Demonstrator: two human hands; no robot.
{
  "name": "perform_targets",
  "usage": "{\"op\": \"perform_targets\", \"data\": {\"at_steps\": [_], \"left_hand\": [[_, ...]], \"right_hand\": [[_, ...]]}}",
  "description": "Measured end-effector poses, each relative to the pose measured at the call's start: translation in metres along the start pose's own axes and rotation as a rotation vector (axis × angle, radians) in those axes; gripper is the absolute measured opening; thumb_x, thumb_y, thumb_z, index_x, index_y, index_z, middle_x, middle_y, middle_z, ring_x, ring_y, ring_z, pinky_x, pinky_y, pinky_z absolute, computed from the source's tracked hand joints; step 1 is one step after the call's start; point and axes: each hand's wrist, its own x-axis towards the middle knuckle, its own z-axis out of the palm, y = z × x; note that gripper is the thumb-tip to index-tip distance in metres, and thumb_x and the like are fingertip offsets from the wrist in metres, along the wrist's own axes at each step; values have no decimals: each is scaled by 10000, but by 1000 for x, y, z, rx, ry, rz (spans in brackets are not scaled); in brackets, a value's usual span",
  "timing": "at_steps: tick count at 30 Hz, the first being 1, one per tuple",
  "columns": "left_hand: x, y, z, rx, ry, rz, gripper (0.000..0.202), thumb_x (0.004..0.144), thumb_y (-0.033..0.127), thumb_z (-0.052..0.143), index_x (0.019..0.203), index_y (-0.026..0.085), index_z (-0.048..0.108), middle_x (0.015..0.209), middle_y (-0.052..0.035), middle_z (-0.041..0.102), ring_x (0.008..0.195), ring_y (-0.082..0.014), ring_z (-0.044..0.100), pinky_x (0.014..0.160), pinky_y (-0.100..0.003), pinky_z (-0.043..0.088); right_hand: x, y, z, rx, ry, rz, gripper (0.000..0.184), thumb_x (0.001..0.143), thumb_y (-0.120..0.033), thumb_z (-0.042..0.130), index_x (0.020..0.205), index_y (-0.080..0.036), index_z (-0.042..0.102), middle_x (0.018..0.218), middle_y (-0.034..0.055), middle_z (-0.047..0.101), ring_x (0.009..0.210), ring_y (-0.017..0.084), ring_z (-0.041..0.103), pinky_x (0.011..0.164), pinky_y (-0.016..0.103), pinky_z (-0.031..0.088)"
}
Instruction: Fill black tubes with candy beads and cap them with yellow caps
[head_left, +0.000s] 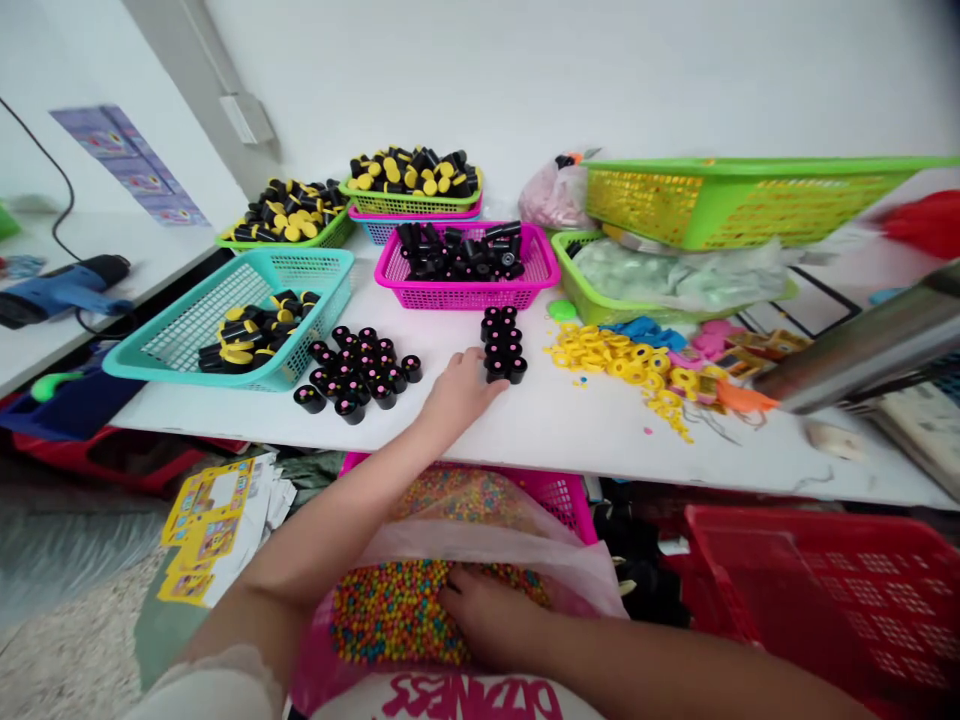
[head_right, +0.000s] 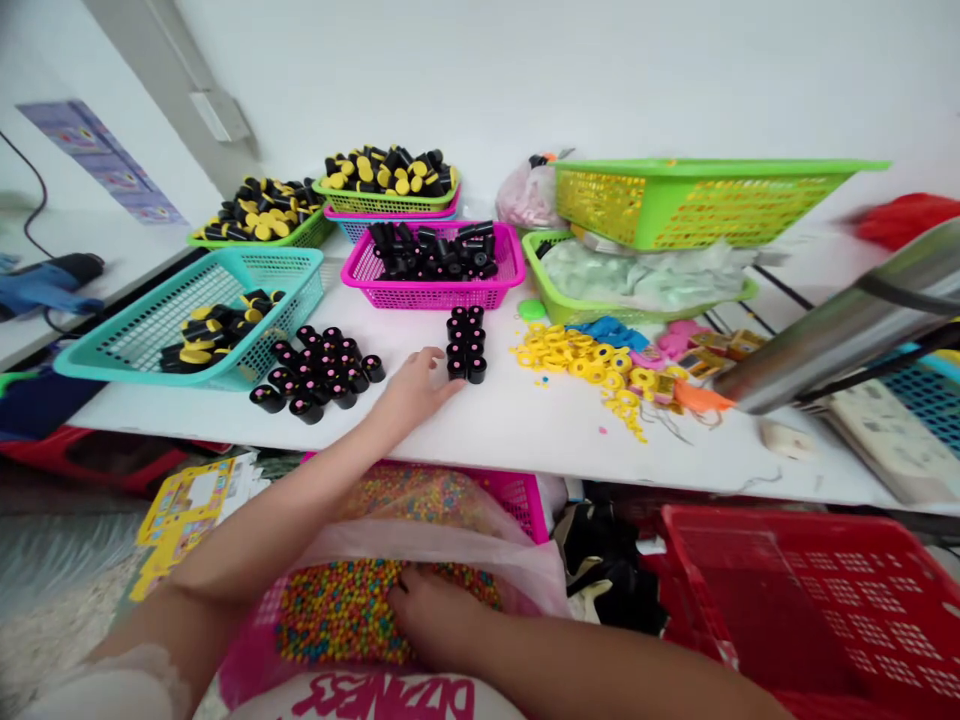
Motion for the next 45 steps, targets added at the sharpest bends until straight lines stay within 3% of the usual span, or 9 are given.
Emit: {"op": "perform_targets", "data": {"at_steps": [4, 8, 12, 16, 20, 23, 27, 38, 45], "left_hand": [[21, 2, 22, 8, -17, -78, 415, 809, 456, 638, 1079, 155, 545, 1015, -133, 660, 914, -287, 646, 773, -402, 503], [-1, 2, -2, -37, -40, 11, 248, 780, 305, 658, 967, 164, 578, 975, -89, 668, 882, -219, 643, 784, -334, 503], [-66, -1, -53, -214, -169, 172, 249, 757, 237, 668, 996, 196, 611, 929, -11, 684, 798, -138, 639, 727, -244, 513], [-149, -18, -90, -230, -283, 156, 251, 786, 269, 661, 1034, 242, 640, 970, 8, 712, 853, -146, 662, 784, -258, 519], [-215, -43, -77, -208, -428, 48, 245, 737, 206, 672, 978, 250, 672, 974, 5, 733, 898, -173, 677, 814, -278, 524], [-242, -54, -56, -203, -487, -50, 285, 711, 157, 662, 982, 240, 692, 968, -1, 744, 902, -185, 682, 823, -289, 521], [-252, -57, -46, -233, -489, -127, 307, 719, 190, 681, 1023, 226, 701, 950, -12, 747, 862, -187, 682, 786, -286, 513], [-253, -58, -49, -315, -469, -90, 312, 743, 189, 672, 1054, 223, 681, 1027, -18, 736, 931, -201, 672, 837, -314, 507], [-255, -55, -62, -321, -367, -22, 301, 766, 239, 692, 1066, 234, 672, 1014, -15, 737, 924, -183, 682, 851, -306, 533]], "right_hand": [[5, 1, 4, -5, 0, -36, 371, 727, -191, 597, 1090, -121, 622, 1104, 159, 630, 919, 244, 632, 756, 287, 492], [2, 3, -1, 63, 32, -35, 321, 712, -104, 542, 1014, -126, 650, 1030, 134, 675, 909, 232, 648, 743, 267, 478], [-6, -2, -11, 223, 42, 1, 342, 709, -44, 501, 983, -146, 677, 951, 90, 720, 887, 207, 661, 749, 248, 467], [-15, -8, -18, 394, 86, 42, 420, 767, -44, 492, 1134, -160, 663, 1040, 76, 722, 903, 188, 660, 793, 261, 480], [-24, -18, -30, 515, 99, 45, 312, 859, -152, 544, 1143, -194, 665, 1083, 50, 711, 952, 180, 648, 870, 294, 484], [-30, -28, -41, 493, 163, 7, 273, 889, -170, 536, 1130, -209, 660, 1108, 42, 698, 1021, 176, 625, 935, 321, 463], [-34, -44, -50, 305, 254, -69, 337, 927, -140, 466, 1218, -221, 616, 1202, 58, 638, 1112, 170, 576, 982, 334, 441], [-35, -78, -65, -119, 162, -211, 384, 1019, -237, 296, 1267, -119, 564, 1242, 131, 569, 1251, 242, 444, 1058, 421, 383], [-57, -59, -67, -56, 252, -119, 395, 972, -153, 372, 1320, -241, 534, 1299, 70, 549, 1236, 223, 463, 1041, 416, 400]]}}
